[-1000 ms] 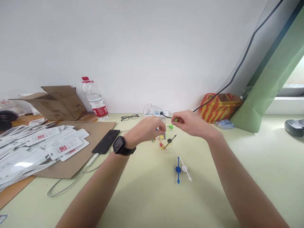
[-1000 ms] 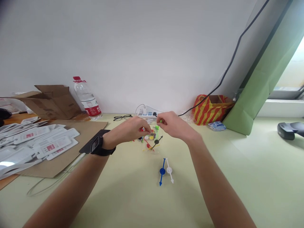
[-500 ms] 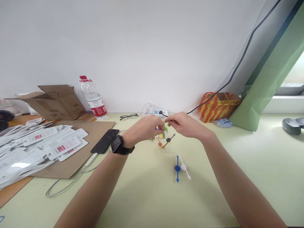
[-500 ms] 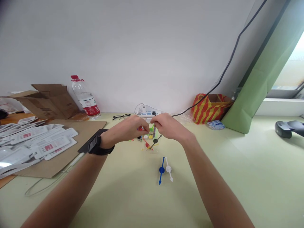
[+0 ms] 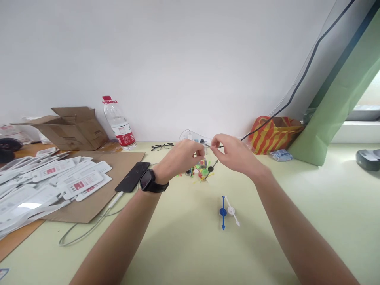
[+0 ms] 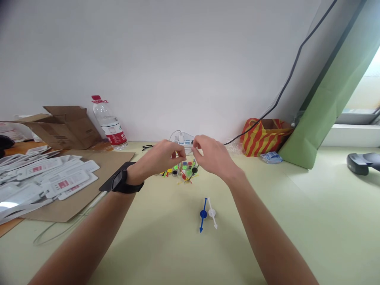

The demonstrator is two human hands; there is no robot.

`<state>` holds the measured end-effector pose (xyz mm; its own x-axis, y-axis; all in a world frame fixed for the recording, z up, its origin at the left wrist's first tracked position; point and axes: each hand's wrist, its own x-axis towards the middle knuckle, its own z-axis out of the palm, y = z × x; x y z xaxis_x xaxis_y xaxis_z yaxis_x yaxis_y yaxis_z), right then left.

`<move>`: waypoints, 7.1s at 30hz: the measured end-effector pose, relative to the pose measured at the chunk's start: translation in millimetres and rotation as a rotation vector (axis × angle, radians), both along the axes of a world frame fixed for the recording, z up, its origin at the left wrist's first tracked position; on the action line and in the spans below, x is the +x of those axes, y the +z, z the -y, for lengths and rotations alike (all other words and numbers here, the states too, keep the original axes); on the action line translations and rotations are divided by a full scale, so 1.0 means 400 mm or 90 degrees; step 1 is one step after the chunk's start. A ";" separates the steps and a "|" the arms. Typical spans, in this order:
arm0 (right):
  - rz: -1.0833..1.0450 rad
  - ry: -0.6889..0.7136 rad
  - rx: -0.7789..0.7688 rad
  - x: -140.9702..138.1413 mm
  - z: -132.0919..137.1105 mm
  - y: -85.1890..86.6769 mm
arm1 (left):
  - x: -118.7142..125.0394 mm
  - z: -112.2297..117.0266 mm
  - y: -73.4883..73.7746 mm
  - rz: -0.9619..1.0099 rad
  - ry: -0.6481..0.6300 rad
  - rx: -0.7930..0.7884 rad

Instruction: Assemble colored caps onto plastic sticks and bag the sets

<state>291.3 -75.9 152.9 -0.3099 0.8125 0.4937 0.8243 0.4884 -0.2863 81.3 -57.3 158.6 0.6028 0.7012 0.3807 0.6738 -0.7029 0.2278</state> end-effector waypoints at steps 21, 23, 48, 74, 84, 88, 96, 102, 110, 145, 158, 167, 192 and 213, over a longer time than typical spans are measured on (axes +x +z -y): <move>0.161 0.341 -0.919 0.022 -0.127 -0.178 | -0.027 -0.016 -0.006 -0.061 -0.035 -0.087; 0.169 0.336 -0.928 0.023 -0.128 -0.180 | -0.029 -0.019 -0.007 -0.060 -0.039 -0.092; -0.418 0.284 -0.174 0.127 -0.026 0.036 | -0.039 -0.018 0.004 -0.031 -0.054 -0.194; -0.070 0.235 -0.154 -0.005 -0.020 -0.022 | -0.024 -0.008 0.003 -0.036 -0.075 -0.177; 0.054 0.148 -0.148 0.035 -0.038 -0.045 | -0.036 -0.027 -0.009 -0.018 -0.076 -0.178; 0.087 0.136 -0.154 0.046 -0.046 -0.039 | -0.030 -0.026 -0.003 0.004 -0.066 -0.119; 0.049 0.152 0.019 0.046 -0.040 -0.011 | -0.014 0.020 0.055 0.301 0.027 0.160; -0.086 0.223 0.066 0.031 -0.004 0.005 | -0.034 -0.008 0.002 0.413 -0.034 -0.100; -0.219 0.273 -0.067 0.030 0.046 -0.135 | -0.046 0.060 -0.253 0.476 -0.116 -0.644; -0.743 0.245 -0.472 0.028 0.080 -0.327 | -0.062 0.083 -0.309 0.676 -0.068 -0.609; -0.644 0.199 -0.357 0.018 0.092 -0.317 | -0.043 0.085 -0.317 0.671 0.002 -0.500; -0.629 0.189 -0.418 0.008 0.090 -0.324 | -0.023 0.102 -0.325 0.676 0.016 -0.483; -0.795 0.195 -0.462 -0.002 0.101 -0.327 | -0.043 0.093 -0.318 0.739 -0.048 -0.618; -0.538 0.191 -0.376 -0.019 0.109 -0.321 | -0.017 0.114 -0.335 0.502 -0.087 -0.520</move>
<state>283.8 -119.6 24.4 -0.2779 0.9405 0.1955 0.1176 0.2353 -0.9648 74.4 -102.8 24.4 0.4882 0.8603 0.1469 0.0695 -0.2061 0.9761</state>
